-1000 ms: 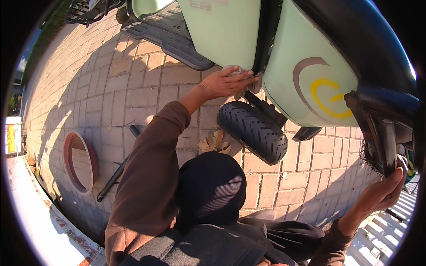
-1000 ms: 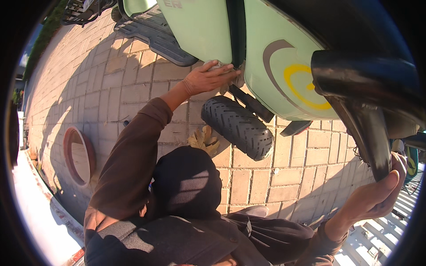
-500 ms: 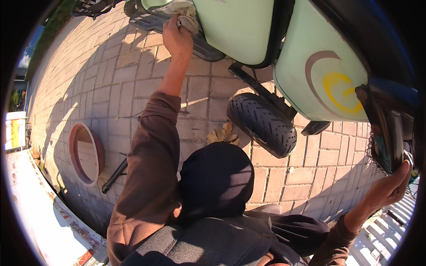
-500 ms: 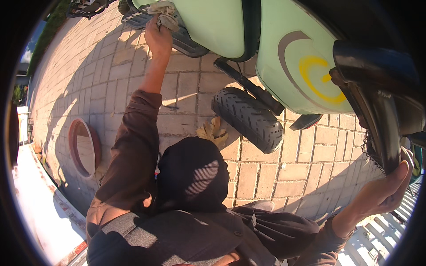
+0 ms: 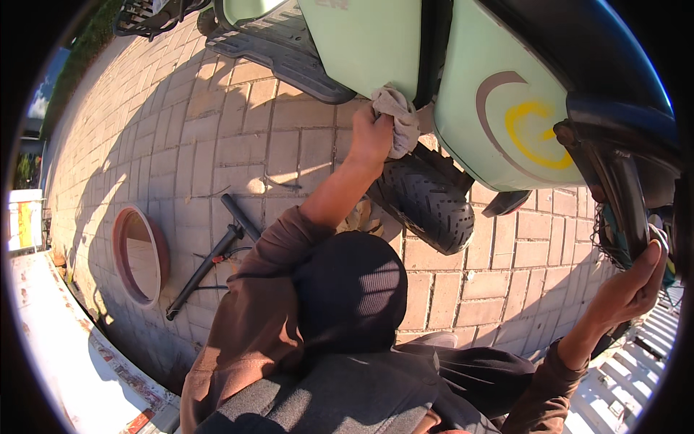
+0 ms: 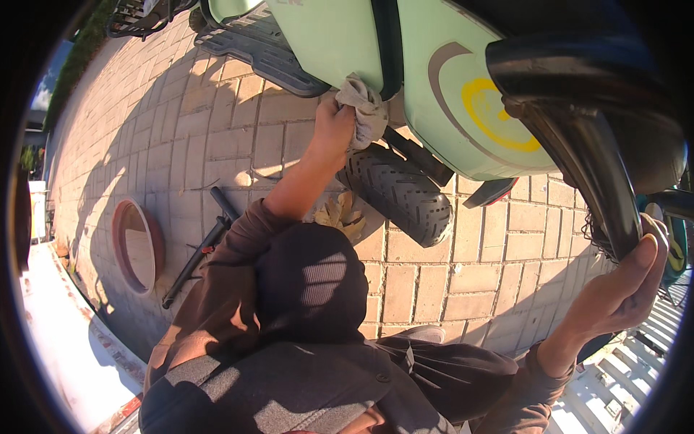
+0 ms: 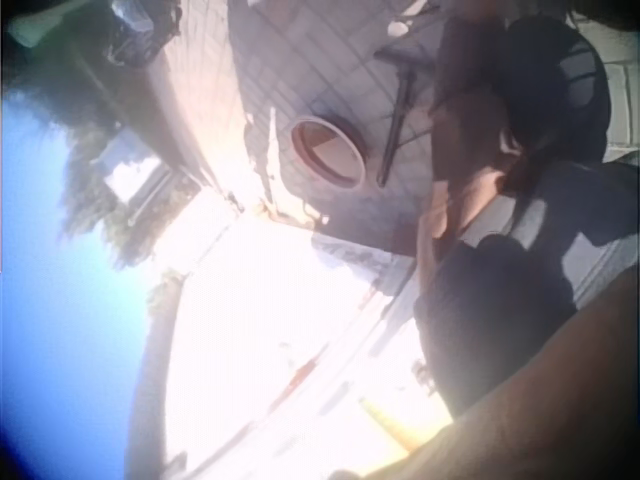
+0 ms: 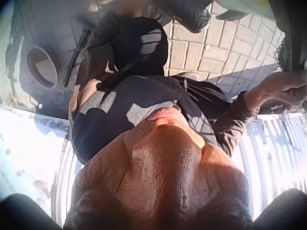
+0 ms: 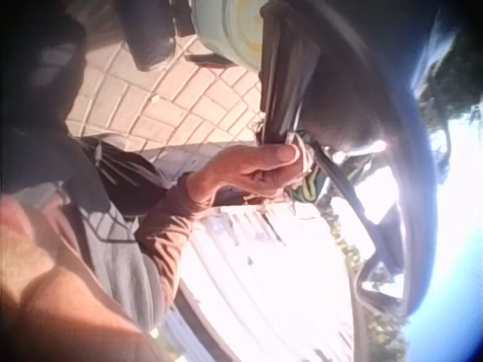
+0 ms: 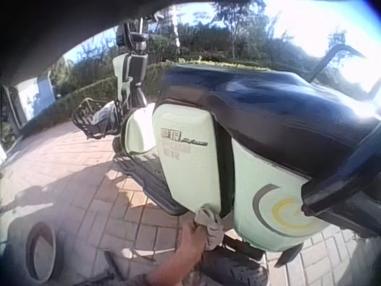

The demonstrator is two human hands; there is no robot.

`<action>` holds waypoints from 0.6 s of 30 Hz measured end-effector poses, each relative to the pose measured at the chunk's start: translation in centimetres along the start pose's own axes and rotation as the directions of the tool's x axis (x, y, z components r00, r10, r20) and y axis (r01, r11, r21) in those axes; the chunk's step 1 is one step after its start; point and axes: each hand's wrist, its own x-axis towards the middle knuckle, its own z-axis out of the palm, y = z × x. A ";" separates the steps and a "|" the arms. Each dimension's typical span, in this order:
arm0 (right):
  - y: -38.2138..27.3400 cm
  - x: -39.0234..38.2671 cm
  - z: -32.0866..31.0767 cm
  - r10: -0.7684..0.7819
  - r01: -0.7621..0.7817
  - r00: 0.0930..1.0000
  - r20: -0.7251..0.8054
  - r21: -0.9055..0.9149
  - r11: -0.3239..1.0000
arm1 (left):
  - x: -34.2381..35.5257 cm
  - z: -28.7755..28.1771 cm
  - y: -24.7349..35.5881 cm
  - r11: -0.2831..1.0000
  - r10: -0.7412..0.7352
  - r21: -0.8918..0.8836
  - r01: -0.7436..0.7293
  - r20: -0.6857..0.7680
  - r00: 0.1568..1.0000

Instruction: The person wipes the body panels, seat, and handlebars of a light green electric scooter using a white cloth. They move around the scooter to reach different sides and continue wiping until the end of the clip.

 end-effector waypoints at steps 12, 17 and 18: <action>-1.6 0.2 0.0 0.048 -0.048 0.999 -0.008 0.000 0.999 | 7.1 4.5 16.6 -0.318 0.923 0.501 -0.805 0.357 -0.143; -0.3 -0.1 -0.2 0.072 -0.085 0.984 -0.160 -0.079 0.993 | 7.2 5.6 16.4 -0.144 0.985 0.537 -0.831 0.160 -0.067; -0.1 -0.1 -0.3 0.090 -0.104 0.980 -0.176 -0.072 0.992 | 7.3 5.7 16.2 -0.125 0.988 0.560 -0.819 0.149 -0.049</action>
